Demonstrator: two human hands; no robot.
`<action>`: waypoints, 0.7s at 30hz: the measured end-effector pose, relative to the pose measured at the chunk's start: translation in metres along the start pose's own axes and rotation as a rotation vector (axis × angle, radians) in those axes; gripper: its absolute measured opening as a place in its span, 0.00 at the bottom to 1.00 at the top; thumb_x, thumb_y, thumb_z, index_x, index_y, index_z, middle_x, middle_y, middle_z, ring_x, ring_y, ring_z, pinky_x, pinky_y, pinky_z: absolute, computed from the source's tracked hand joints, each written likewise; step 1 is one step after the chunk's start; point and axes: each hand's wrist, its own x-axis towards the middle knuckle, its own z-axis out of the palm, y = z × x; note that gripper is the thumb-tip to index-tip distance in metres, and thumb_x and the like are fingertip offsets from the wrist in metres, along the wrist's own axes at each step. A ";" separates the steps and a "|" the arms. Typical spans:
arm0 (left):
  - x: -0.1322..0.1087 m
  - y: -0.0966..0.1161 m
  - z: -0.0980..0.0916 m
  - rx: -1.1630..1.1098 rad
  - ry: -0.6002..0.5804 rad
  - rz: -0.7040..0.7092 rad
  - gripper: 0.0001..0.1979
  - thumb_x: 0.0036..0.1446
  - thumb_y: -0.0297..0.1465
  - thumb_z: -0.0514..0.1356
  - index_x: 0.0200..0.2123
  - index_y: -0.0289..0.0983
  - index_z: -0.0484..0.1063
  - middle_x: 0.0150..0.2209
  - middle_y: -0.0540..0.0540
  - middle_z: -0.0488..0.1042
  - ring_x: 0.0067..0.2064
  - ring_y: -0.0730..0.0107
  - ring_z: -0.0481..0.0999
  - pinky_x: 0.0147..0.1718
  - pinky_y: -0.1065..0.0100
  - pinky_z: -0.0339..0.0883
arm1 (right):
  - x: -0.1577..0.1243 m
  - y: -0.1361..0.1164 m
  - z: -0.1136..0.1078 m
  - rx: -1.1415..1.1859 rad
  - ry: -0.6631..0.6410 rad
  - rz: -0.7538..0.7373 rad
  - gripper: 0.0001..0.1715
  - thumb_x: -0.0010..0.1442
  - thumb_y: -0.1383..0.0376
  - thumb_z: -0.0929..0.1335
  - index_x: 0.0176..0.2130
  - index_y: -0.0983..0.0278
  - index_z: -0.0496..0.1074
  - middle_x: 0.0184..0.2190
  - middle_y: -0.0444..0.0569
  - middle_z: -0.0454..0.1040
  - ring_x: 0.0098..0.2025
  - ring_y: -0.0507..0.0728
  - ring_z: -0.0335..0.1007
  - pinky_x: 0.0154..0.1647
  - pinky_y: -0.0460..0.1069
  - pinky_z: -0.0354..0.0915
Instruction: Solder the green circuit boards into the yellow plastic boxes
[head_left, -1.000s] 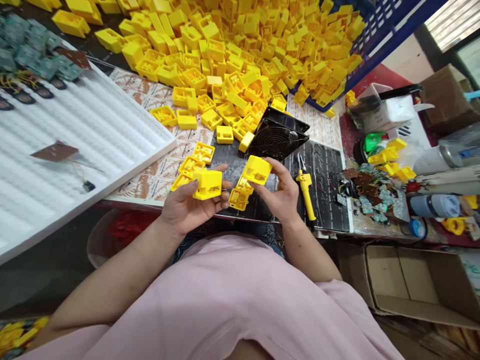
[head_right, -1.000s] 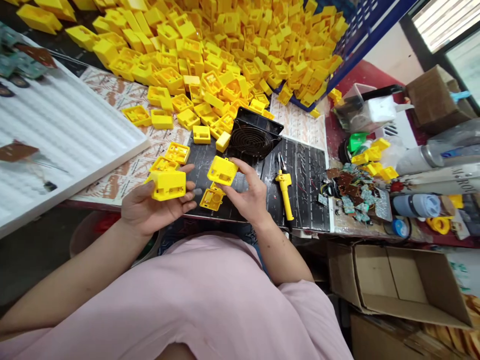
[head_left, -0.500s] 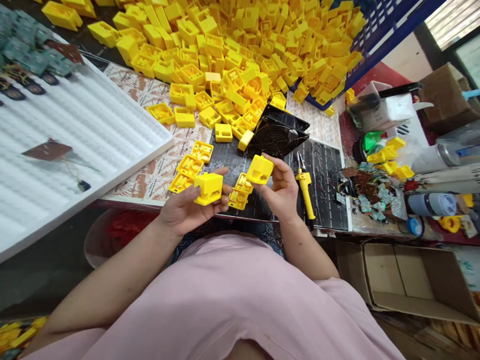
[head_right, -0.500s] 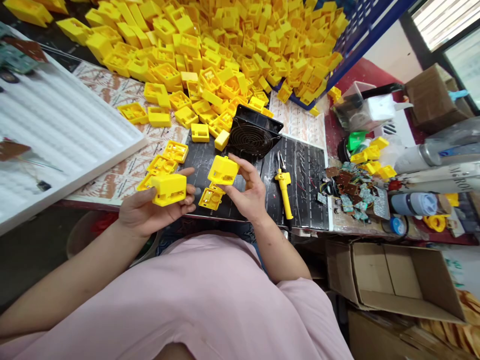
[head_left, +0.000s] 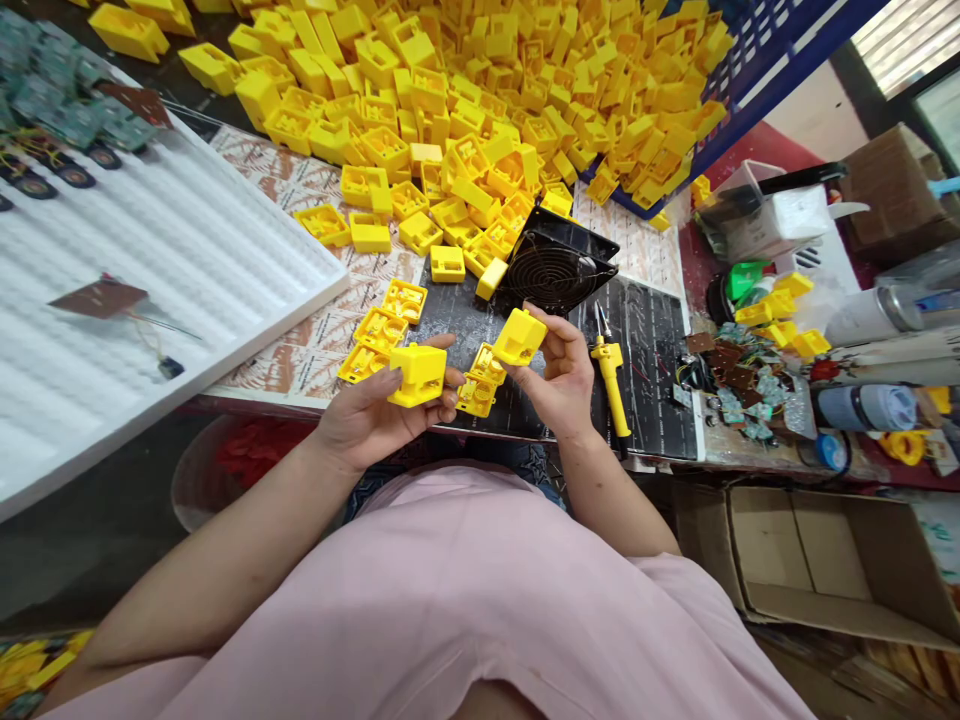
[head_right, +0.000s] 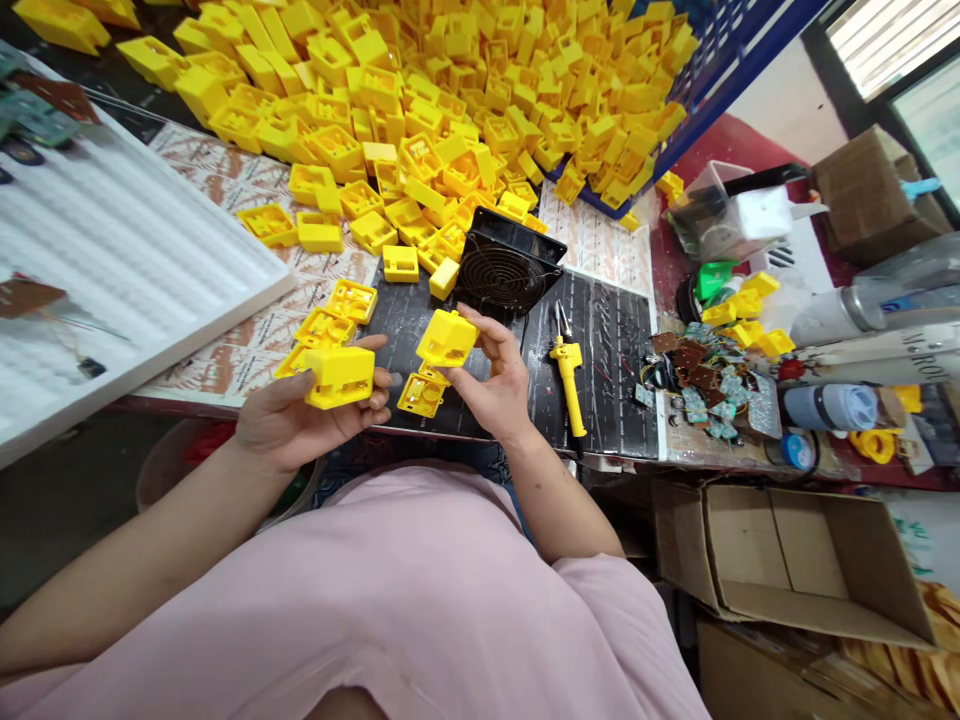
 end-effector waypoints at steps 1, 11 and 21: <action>0.000 0.000 0.000 0.002 0.003 -0.001 0.37 0.40 0.38 0.81 0.55 0.36 0.77 0.39 0.41 0.84 0.35 0.66 0.81 0.37 0.66 0.79 | 0.001 -0.001 0.000 0.021 0.018 0.052 0.38 0.49 0.48 0.82 0.51 0.55 0.68 0.59 0.53 0.75 0.62 0.60 0.72 0.61 0.56 0.71; 0.001 0.000 0.004 -0.001 0.042 -0.040 0.42 0.38 0.36 0.81 0.58 0.37 0.77 0.38 0.42 0.83 0.34 0.66 0.81 0.36 0.68 0.80 | 0.005 -0.018 -0.005 0.704 -0.072 0.780 0.36 0.51 0.32 0.74 0.36 0.59 0.71 0.29 0.42 0.64 0.28 0.51 0.54 0.19 0.43 0.54; 0.002 -0.002 0.010 0.033 0.069 -0.040 0.48 0.34 0.36 0.82 0.62 0.40 0.74 0.36 0.43 0.83 0.33 0.66 0.81 0.35 0.69 0.81 | -0.006 -0.019 -0.010 0.769 -0.180 0.680 0.40 0.50 0.27 0.71 0.39 0.58 0.71 0.26 0.39 0.54 0.26 0.51 0.43 0.16 0.42 0.44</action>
